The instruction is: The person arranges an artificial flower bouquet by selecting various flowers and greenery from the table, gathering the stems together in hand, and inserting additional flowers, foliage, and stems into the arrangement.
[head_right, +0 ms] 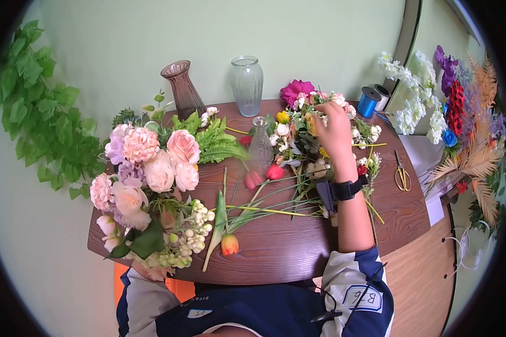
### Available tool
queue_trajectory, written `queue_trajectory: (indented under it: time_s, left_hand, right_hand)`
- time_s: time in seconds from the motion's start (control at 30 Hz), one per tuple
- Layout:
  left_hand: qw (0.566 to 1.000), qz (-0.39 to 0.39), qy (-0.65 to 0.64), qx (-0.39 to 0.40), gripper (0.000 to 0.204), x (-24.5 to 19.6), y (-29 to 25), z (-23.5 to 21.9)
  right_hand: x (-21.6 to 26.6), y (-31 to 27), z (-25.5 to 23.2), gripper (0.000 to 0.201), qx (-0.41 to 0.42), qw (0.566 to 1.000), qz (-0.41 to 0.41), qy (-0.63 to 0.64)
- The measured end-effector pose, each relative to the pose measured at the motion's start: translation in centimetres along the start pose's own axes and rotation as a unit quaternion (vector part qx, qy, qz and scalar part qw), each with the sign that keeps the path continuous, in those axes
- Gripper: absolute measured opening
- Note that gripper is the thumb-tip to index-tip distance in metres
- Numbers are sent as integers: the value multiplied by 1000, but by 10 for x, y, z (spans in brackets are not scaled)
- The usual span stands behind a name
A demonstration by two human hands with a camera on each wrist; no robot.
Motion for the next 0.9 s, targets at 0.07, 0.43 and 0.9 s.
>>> queue_trajectory:
  time_s: [0.07,0.43,0.9]
  left_hand:
    - [1000,-3,3,-4,15,0,2,1]
    - [999,-20,23,-25,15,5,15,6]
    - [997,-24,67,-34,14,28,16,3]
  right_hand:
    - [20,-4,7,35,31,999,-32,-13]
    - [5,-7,10,22,30,992,6,-124]
    - [38,-5,14,25,-15,995,-102,7]
Point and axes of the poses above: each hand's wrist, its own y-axis towards the middle knuckle, its own z-axis out of the palm, x = y × z, the point moved 4 cm from there along y, towards the middle knuckle, and after that the axes turned 4 degrees about -z, right-handed, at the moved point
